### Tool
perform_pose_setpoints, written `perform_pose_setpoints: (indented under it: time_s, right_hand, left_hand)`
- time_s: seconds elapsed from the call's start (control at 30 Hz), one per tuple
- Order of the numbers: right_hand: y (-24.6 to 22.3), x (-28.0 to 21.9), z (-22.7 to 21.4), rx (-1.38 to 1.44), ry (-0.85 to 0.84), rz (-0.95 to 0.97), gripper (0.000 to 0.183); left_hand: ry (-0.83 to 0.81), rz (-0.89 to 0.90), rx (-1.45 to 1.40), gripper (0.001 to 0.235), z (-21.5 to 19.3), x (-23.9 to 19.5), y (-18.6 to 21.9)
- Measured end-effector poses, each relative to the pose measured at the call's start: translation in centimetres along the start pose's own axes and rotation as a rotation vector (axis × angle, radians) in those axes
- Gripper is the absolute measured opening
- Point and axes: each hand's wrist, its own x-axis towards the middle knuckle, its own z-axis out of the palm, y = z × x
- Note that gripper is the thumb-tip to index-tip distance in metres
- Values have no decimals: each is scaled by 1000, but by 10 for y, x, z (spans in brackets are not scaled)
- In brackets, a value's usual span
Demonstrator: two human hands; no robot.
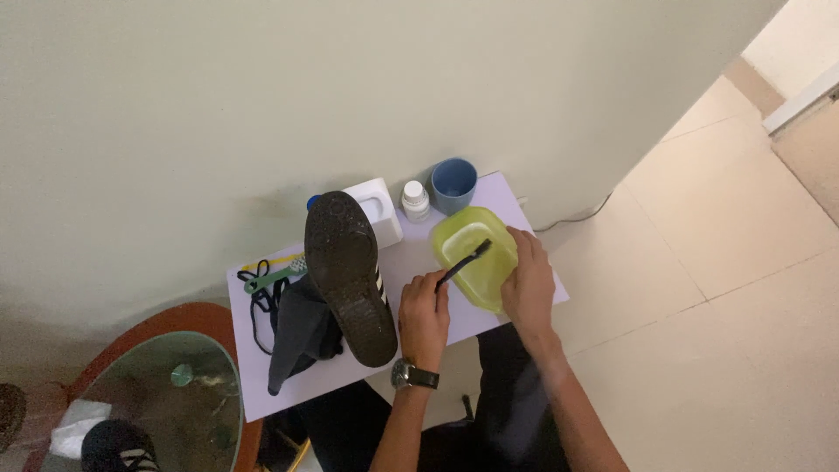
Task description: The person cleans the sole of a black shoe using a toothbrush and a white cleaning solution. They scrub the sole thoroughly, then remove the insole to clean it separately before placing it back inside the shoe.
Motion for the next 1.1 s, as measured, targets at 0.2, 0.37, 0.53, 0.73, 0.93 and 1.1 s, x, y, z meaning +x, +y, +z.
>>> perform_pose_setpoints:
  time_s: [0.2, 0.37, 0.53, 0.73, 0.93, 1.1]
  right_hand:
    - [2, 0, 4, -3, 17, 3, 68]
    - [6, -3, 5, -11, 10, 18, 70]
    - [24, -1, 15, 40, 37, -52, 75]
    - [23, -2, 16, -12, 125, -200, 66]
    - [-44, -21, 16, 130, 342, -400, 36]
    - [-107, -15, 59, 682, -248, -125, 56]
  left_hand:
    - [39, -17, -9, 14, -5, -2, 9]
    - [24, -59, -65, 15, -8, -1, 14]
    - [122, 55, -56, 24, 2, -9, 3]
    - [31, -29, -52, 25, -12, -11, 12]
    - [-164, -469, -381, 32, -95, -18, 52]
    - [104, -391, -198, 28, -171, -4, 25]
